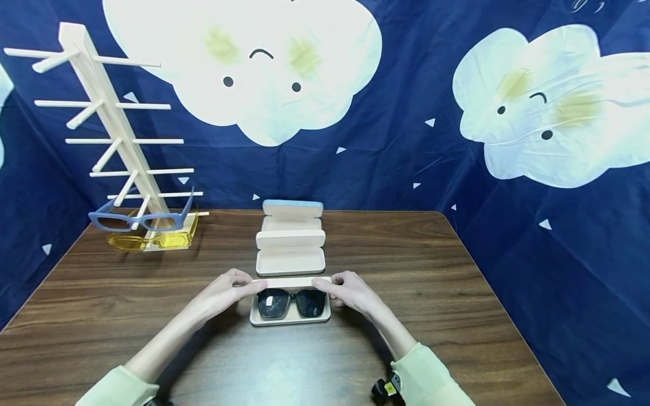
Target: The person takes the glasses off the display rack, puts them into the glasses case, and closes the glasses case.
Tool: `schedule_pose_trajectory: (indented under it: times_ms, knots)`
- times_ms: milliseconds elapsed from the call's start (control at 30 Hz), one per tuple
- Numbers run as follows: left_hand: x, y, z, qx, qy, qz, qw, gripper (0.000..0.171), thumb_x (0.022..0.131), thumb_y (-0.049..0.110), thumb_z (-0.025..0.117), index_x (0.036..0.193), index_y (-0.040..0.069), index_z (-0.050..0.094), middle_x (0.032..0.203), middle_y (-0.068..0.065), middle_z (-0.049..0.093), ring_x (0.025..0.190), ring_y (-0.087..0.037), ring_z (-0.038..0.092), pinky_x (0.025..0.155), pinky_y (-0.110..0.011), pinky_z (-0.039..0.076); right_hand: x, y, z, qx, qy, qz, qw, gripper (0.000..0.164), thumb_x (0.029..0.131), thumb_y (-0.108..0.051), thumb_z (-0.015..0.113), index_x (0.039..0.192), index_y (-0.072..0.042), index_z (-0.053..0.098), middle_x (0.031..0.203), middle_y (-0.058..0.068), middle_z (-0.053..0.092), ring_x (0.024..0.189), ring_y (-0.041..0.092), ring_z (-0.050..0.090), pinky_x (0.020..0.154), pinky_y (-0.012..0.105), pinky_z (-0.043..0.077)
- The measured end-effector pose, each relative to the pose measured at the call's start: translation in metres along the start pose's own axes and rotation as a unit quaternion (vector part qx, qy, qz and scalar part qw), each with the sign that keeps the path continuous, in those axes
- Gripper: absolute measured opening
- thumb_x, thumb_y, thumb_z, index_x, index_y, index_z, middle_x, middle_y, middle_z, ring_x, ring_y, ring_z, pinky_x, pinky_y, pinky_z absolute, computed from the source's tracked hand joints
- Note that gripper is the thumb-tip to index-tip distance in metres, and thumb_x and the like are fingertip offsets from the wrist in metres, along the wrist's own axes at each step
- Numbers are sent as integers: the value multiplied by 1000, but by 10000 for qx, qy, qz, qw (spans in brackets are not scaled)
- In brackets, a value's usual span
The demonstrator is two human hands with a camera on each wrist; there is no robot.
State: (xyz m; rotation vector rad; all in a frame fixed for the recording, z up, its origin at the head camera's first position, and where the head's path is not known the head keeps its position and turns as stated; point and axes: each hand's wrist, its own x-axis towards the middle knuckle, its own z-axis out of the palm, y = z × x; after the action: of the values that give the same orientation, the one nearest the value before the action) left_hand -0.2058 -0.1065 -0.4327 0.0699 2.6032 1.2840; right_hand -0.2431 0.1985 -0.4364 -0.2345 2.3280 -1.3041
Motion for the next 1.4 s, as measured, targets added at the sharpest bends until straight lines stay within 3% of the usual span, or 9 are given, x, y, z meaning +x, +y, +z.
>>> schedule_pose_trajectory:
  times_ms: [233,367,467,600,667,833,1033,1400]
  knots:
    - [-3,-2,3,-73,12,-229,9997,46,87,65,70,92,20,79,114,1,71,114,-15,60,97,-39,47,-2,1,-1,14,-54,-105,9999,42,94,-44,70,89,-2,67,78,-2,54,72,12,54,69,24,47]
    - [-5,0,4,-176,2,-245,9995,47,86,64,71,91,18,76,113,0,69,112,-15,58,94,-35,45,-4,1,-2,-24,-99,-138,9999,42,95,-43,70,95,-1,69,76,-4,53,71,11,55,70,23,45]
    - [-7,0,4,-329,70,-350,9988,53,86,61,74,104,12,72,118,-4,68,116,-18,59,98,-37,46,-4,1,-2,-59,-141,-223,9996,42,96,-43,70,94,0,69,68,-5,50,67,9,50,69,22,40]
    - [-9,-1,4,-509,148,-523,9972,69,85,61,75,127,7,61,135,-12,63,130,-29,58,109,-49,46,-2,0,-1,-70,-163,-322,9993,42,96,-42,70,93,0,69,63,-5,47,65,10,46,67,22,36]
    - [-9,-1,3,-558,134,-494,9971,71,86,60,75,129,5,60,138,-15,62,133,-32,57,111,-52,45,-1,-1,-1,-89,-118,-326,9994,42,95,-42,70,97,0,71,66,-4,49,68,11,48,69,23,38]
    - [-5,-3,1,-643,97,-317,9974,63,87,55,75,123,5,65,139,-15,60,132,-31,57,110,-52,45,0,-2,1,-50,69,-235,9997,44,93,-44,72,106,-3,74,77,-2,57,78,14,57,74,25,45]
    - [-5,-6,2,-606,78,-243,9978,62,87,56,75,123,6,66,138,-15,60,130,-31,57,109,-52,46,1,-1,2,-89,63,-204,9997,42,93,-44,72,107,-5,74,74,-3,56,75,14,55,73,25,43]
    - [-9,-10,3,-567,209,-164,9980,60,87,53,78,124,10,60,127,-6,68,124,-22,57,99,-35,44,-2,1,1,3,-236,-432,9988,41,94,-39,73,110,-1,73,68,-1,55,65,12,51,61,20,39]
